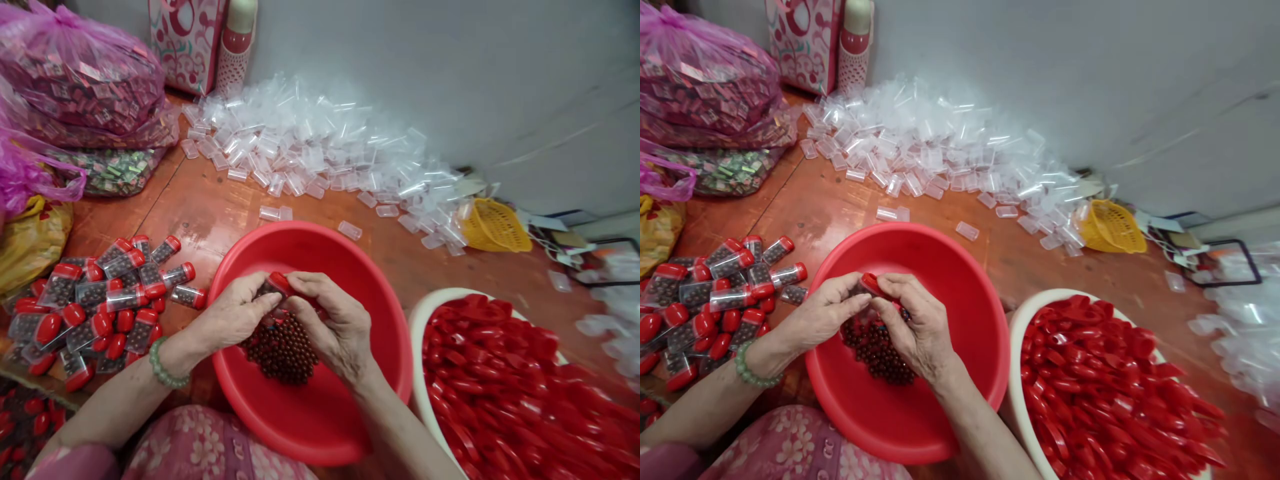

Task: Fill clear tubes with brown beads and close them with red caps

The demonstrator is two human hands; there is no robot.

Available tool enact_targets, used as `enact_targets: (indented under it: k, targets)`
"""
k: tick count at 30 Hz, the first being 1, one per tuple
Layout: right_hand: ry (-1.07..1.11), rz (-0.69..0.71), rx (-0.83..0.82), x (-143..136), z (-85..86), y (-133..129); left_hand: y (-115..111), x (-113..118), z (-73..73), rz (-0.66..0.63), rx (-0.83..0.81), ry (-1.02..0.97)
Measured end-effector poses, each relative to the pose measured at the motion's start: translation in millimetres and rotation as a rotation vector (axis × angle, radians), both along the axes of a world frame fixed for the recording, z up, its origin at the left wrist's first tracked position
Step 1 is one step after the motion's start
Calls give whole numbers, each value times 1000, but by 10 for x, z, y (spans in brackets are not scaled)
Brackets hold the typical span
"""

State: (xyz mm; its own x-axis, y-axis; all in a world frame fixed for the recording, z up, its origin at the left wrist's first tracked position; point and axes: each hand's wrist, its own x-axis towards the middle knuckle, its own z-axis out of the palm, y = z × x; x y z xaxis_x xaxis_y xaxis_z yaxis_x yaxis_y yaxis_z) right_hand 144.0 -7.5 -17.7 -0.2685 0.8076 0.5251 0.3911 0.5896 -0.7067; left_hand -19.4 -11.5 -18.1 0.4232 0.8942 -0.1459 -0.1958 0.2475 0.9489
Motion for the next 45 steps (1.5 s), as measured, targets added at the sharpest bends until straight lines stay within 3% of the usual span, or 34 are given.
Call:
enact_targets:
  k: [7, 11, 14, 17, 19, 22, 27, 32, 36, 45]
  targets:
    - [-122, 121, 8, 53, 128, 46, -4, 7, 53, 76, -60, 24]
    - [-160, 185, -170, 178, 289, 137, 28, 6, 100, 65, -73, -27]
    - [26, 207, -399, 254, 303, 206, 41, 8, 117, 51, -94, -39]
    - [341, 79, -545, 224, 206, 227, 42, 14, 111, 50, -113, -42]
    - [421, 10, -556, 169, 131, 212, 42, 16, 100, 50, -117, -28]
    - [244, -44, -394, 109, 70, 170, 47, 10, 79, 17, -106, -12]
    - [-275, 113, -22, 81, 57, 121, 43, -6, 60, -2, -106, -67]
    - [-540, 19, 185, 2, -31, 91, 36, 13, 73, 24, -198, -180]
    - [-538, -46, 306, -48, -110, 81, 37, 28, 59, 17, -161, -174]
    - [-465, -37, 392, -73, -115, 119, 24, 22, 0, 4, -132, -114]
